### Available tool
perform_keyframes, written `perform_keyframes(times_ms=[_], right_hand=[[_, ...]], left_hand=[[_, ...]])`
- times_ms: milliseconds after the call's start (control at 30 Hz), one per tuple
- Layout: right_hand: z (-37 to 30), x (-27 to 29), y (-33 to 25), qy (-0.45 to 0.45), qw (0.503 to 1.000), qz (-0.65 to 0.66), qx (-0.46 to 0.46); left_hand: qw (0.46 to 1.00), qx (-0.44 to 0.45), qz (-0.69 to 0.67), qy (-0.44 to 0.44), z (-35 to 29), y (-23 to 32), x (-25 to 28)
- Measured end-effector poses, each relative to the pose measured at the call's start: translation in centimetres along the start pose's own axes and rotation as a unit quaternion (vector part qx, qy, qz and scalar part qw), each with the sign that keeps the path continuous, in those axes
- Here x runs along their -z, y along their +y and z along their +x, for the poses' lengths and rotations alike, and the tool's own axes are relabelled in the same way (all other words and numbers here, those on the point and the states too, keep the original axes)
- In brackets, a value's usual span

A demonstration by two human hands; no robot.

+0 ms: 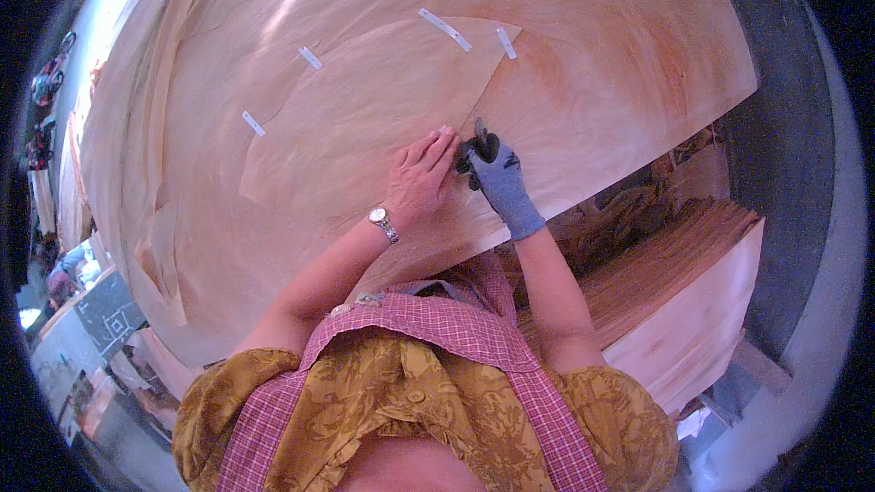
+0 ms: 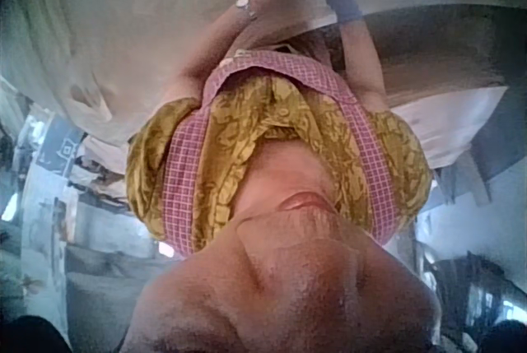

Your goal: The person handles and trims large sheets of wood veneer by hand, using a small handheld blade to cut sections and applying adhesive strips to secure or mark the material.

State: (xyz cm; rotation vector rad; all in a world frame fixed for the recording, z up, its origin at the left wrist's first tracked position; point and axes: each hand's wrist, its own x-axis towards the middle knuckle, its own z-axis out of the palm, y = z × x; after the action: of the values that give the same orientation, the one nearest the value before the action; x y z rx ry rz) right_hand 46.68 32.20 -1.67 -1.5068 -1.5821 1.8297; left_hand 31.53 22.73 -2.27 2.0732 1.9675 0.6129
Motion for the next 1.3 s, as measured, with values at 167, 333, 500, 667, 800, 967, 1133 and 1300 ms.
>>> perform_keyframes(times_ms=[167, 333, 500, 667, 800, 967, 1133, 1300], right_hand=[[1.1, 0.9, 2.2, 0.095, 0.795, -0.547, 0.247], [-0.3, 2.7, -1.2, 0.037, 0.947, -0.299, 0.112], [-5.2, -4.1, -0.6, -0.099, 0.995, -0.008, -0.017], [-8.0, -15.9, -1.3, -0.136, 0.991, 0.004, -0.017], [-7.4, -20.1, -0.6, -0.035, 0.977, -0.206, 0.028], [-7.7, -18.1, 2.2, 0.012, 0.940, -0.335, 0.060], [-12.1, -17.9, 1.8, -0.012, 0.994, -0.015, -0.110], [-15.0, -19.6, 3.0, 0.052, 0.996, 0.012, -0.076]], left_hand=[[0.999, -0.019, 0.031, -0.001, 0.1, 0.1, 0.5], [0.997, -0.022, -0.060, -0.039, -1.0, -1.7, 1.5], [0.978, 0.188, -0.014, 0.091, -11.8, -6.9, 7.6], [0.984, 0.159, -0.039, 0.068, -19.5, -8.8, 9.6], [0.988, 0.117, -0.078, 0.065, -20.4, -8.3, 8.9], [0.998, 0.052, -0.002, -0.024, -20.2, -6.8, 8.7], [0.999, 0.034, 0.034, -0.019, -20.7, -7.1, 7.6], [0.999, 0.030, 0.029, -0.005, -20.9, -6.9, 8.5]])
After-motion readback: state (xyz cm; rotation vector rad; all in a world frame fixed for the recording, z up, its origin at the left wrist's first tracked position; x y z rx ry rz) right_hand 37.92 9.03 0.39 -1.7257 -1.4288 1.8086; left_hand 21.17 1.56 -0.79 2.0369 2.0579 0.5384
